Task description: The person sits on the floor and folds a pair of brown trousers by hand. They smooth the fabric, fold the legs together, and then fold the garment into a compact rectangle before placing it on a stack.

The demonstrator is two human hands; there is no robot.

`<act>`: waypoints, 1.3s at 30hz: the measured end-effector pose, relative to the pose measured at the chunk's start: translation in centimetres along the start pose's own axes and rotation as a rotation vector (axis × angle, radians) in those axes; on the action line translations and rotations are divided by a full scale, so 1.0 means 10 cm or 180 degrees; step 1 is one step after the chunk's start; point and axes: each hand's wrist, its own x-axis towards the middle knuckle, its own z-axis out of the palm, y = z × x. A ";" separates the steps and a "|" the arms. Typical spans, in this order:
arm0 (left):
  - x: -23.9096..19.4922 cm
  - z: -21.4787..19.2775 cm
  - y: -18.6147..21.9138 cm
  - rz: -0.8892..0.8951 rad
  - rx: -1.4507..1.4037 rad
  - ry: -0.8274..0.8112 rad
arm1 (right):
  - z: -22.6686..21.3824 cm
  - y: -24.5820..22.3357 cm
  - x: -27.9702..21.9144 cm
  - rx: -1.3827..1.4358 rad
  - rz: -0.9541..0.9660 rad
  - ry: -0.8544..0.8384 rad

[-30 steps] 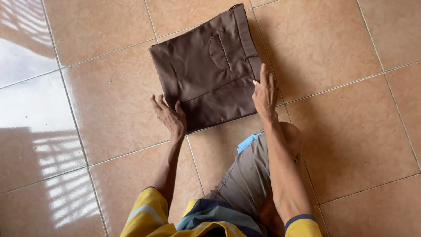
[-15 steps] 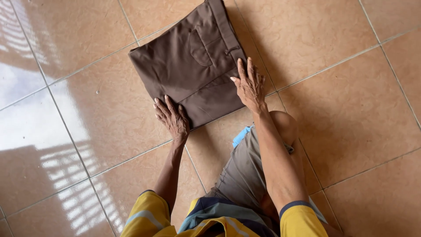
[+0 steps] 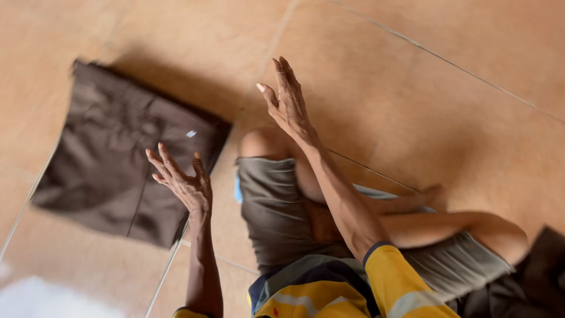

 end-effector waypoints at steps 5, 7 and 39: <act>0.28 0.59 0.89 0.0602 -0.0375 -0.0731 | -1.25 0.95 -0.55 -0.0631 0.0406 0.0957; 0.26 0.89 1.34 0.0905 -0.0532 -0.1009 | -1.74 1.29 -0.90 -0.0707 0.0812 0.1145; -5.47 0.76 5.01 0.5696 -0.2514 -0.4561 | -3.97 -1.01 -6.51 -0.2504 0.5224 0.2808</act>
